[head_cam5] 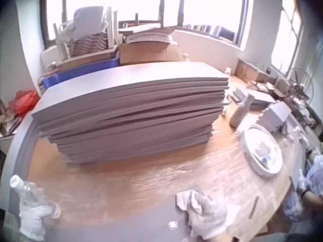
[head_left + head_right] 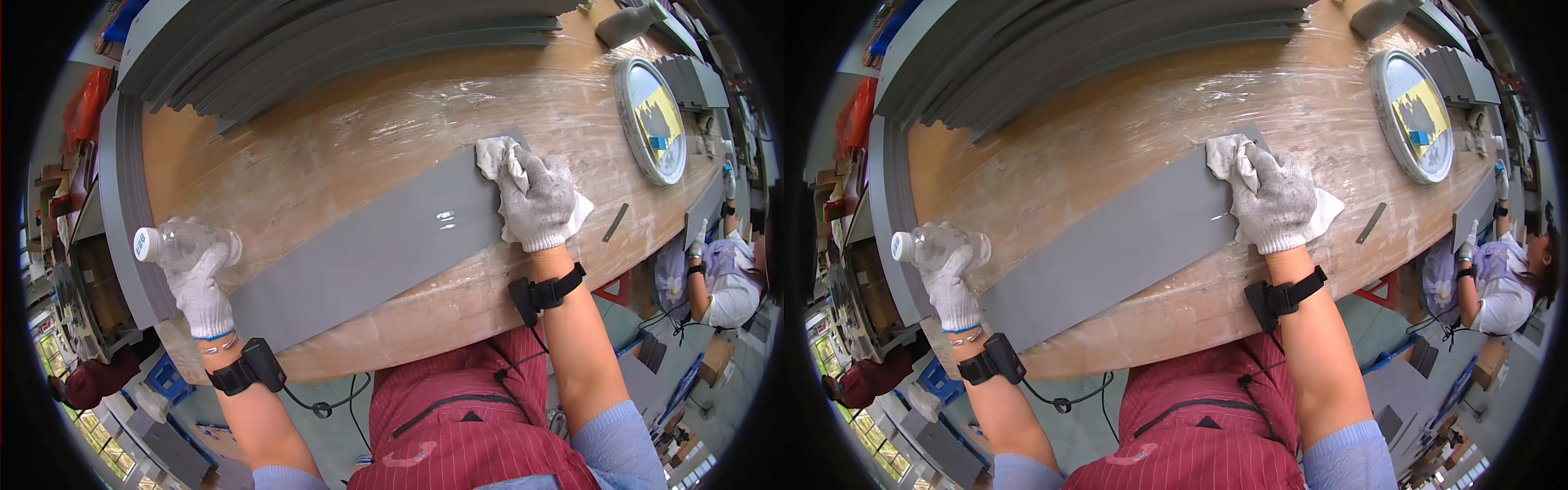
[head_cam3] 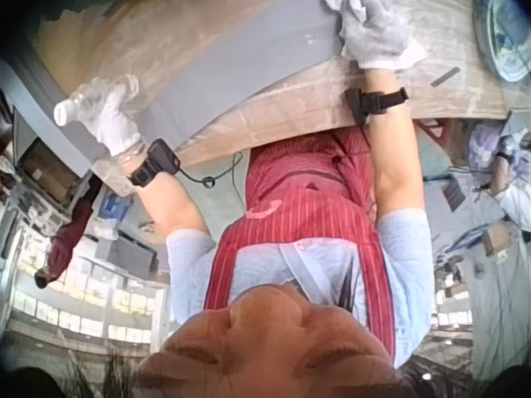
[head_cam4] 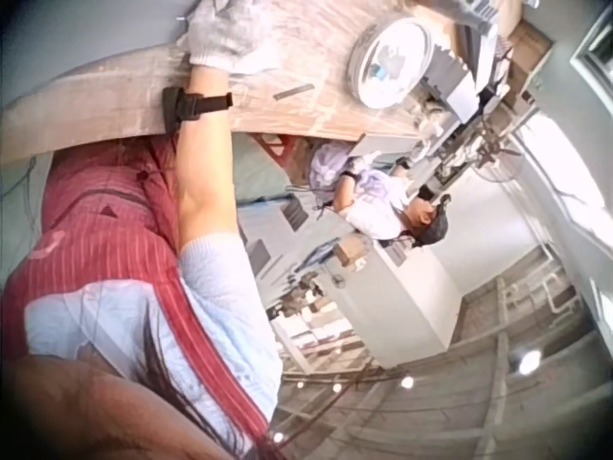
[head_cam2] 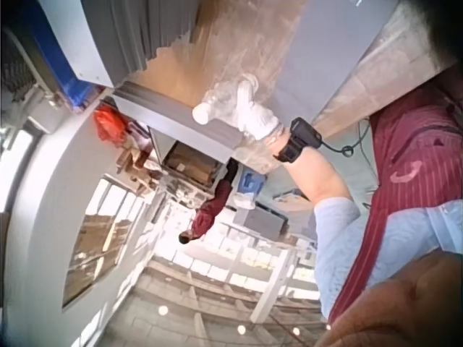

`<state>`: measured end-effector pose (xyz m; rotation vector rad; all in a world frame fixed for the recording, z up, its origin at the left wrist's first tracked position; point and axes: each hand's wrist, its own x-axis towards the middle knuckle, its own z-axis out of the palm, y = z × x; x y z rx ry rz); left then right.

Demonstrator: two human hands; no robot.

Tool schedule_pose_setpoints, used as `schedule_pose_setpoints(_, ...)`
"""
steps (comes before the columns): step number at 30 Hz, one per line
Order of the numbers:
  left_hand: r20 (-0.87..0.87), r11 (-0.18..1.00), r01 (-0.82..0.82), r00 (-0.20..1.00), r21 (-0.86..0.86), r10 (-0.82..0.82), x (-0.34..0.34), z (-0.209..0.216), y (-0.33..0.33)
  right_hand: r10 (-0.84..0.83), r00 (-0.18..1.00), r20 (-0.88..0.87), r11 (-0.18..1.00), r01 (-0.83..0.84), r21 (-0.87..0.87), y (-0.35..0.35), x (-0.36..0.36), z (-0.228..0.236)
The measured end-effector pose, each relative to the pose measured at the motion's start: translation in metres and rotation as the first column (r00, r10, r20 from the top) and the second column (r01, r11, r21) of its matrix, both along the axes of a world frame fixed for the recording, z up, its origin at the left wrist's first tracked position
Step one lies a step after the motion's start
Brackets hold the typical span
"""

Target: The person puts on white gloves and uses a blue sanding block to smooth the edges of a grey metal panel. They flip the panel to sand different sides and then wipe the surface with a white cloth. The person repeats this process on multiple panels, stacking the finished ones on the table.

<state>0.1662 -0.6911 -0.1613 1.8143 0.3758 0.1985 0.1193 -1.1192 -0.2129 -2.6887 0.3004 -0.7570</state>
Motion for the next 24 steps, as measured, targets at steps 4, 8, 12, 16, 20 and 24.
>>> schedule_pose_setpoints(4,0.135,0.997,-0.055,0.989,-0.050,0.061,-0.003,-0.024,0.008,-0.003,0.966,-0.257,0.998,-0.014,-0.064,0.037,-0.010,0.007)
schedule_pose_setpoints(8,0.005,0.995,-0.072,0.997,-0.075,0.073,-0.007,-0.023,0.007,0.505,0.765,-0.400,0.854,-0.511,0.100,0.167,-0.048,0.017)
schedule_pose_setpoints(12,-0.058,0.971,-0.029,0.997,0.238,0.044,-0.045,-0.025,0.053,0.298,0.899,-0.321,0.952,-0.305,0.029,0.130,-0.034,0.020)
schedule_pose_setpoints(16,-0.308,0.860,0.048,0.943,0.508,0.129,-0.118,-0.040,0.079,-0.182,0.933,-0.311,0.973,0.125,-0.193,0.061,-0.007,0.006)
schedule_pose_setpoints(20,-0.133,0.424,0.114,0.991,0.899,0.015,-0.152,-0.081,0.066,0.262,0.916,-0.304,0.964,-0.265,0.032,0.189,-0.011,0.012)
schedule_pose_setpoints(24,-0.099,0.415,0.091,0.995,0.905,-0.003,-0.147,-0.084,0.064,0.537,0.727,-0.428,0.840,-0.511,0.186,0.232,-0.025,0.016)
